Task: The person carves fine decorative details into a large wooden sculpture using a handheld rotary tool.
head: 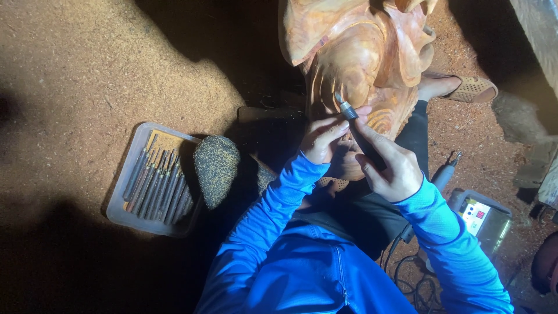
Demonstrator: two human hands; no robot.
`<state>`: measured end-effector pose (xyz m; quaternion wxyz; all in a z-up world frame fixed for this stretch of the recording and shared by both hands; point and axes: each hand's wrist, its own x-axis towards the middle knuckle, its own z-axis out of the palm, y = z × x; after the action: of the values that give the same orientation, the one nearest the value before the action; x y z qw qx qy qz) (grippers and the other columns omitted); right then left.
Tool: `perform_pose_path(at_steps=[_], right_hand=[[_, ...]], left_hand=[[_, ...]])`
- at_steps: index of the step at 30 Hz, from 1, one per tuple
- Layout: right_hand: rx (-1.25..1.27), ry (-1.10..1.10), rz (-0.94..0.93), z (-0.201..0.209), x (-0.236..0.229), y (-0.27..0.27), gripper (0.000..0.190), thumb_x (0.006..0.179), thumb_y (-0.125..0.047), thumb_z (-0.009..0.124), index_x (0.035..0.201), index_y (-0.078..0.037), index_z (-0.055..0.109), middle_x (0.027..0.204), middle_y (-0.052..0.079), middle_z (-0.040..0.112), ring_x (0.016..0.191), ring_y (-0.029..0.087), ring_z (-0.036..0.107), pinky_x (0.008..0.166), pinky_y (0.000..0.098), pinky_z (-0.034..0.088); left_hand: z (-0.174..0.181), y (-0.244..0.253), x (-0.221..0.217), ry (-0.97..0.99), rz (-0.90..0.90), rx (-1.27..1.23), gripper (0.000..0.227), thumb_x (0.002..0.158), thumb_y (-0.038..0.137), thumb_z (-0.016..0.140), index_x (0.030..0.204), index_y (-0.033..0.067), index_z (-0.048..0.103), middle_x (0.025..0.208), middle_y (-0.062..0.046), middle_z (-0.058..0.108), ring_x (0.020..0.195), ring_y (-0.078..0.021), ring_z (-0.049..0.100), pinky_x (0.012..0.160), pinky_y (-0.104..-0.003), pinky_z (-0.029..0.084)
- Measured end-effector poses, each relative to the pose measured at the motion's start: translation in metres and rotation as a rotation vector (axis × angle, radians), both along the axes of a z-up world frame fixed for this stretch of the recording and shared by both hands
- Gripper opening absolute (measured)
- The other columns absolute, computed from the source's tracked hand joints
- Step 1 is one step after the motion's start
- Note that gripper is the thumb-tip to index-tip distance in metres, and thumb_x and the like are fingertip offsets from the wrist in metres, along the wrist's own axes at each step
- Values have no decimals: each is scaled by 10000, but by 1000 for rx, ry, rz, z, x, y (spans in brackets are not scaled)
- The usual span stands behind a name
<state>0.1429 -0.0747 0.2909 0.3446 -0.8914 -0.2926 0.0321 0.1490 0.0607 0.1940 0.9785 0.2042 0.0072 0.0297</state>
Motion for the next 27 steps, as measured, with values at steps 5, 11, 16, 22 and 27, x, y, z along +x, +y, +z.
perform_pose_path(at_steps=[5, 11, 16, 22, 27], right_hand=[[13, -45, 10, 6, 7, 5, 553, 863, 22, 709, 1410, 39, 624, 1191, 290, 708, 1023, 477, 695, 809, 500, 571], [48, -56, 21, 6, 9, 6, 534, 871, 24, 710, 1398, 48, 627, 1212, 290, 704, 1032, 476, 696, 825, 496, 572], [20, -46, 22, 3, 9, 5, 546, 855, 5, 717, 1393, 40, 632, 1187, 285, 714, 1017, 465, 702, 794, 502, 577], [104, -118, 5, -8, 12, -1, 541, 848, 35, 736, 1381, 54, 646, 1109, 272, 735, 913, 429, 738, 744, 456, 592], [321, -147, -178, -46, -23, -15, 571, 882, -51, 742, 1431, 28, 604, 894, 202, 743, 702, 292, 731, 589, 372, 556]], left_hand=[[12, 3, 8, 18, 52, 44, 145, 931, 71, 717, 1024, -26, 772, 916, -156, 736, 889, -193, 688, 812, -297, 564], [2, 2, 10, -67, 27, 121, 191, 998, 150, 675, 1087, 9, 770, 1080, -186, 733, 1045, -256, 679, 955, -342, 531], [-16, -1, 8, -109, -42, 39, 270, 1052, 165, 623, 1215, -21, 732, 1298, -239, 669, 1271, -367, 603, 1152, -471, 451], [14, 6, 12, -106, -50, 107, 254, 1063, 199, 639, 1209, 23, 749, 1228, -174, 719, 1184, -302, 667, 1091, -420, 496], [73, 25, 1, -50, -164, 471, 311, 936, 303, 680, 710, 89, 692, 589, -36, 577, 582, -116, 520, 614, -216, 449]])
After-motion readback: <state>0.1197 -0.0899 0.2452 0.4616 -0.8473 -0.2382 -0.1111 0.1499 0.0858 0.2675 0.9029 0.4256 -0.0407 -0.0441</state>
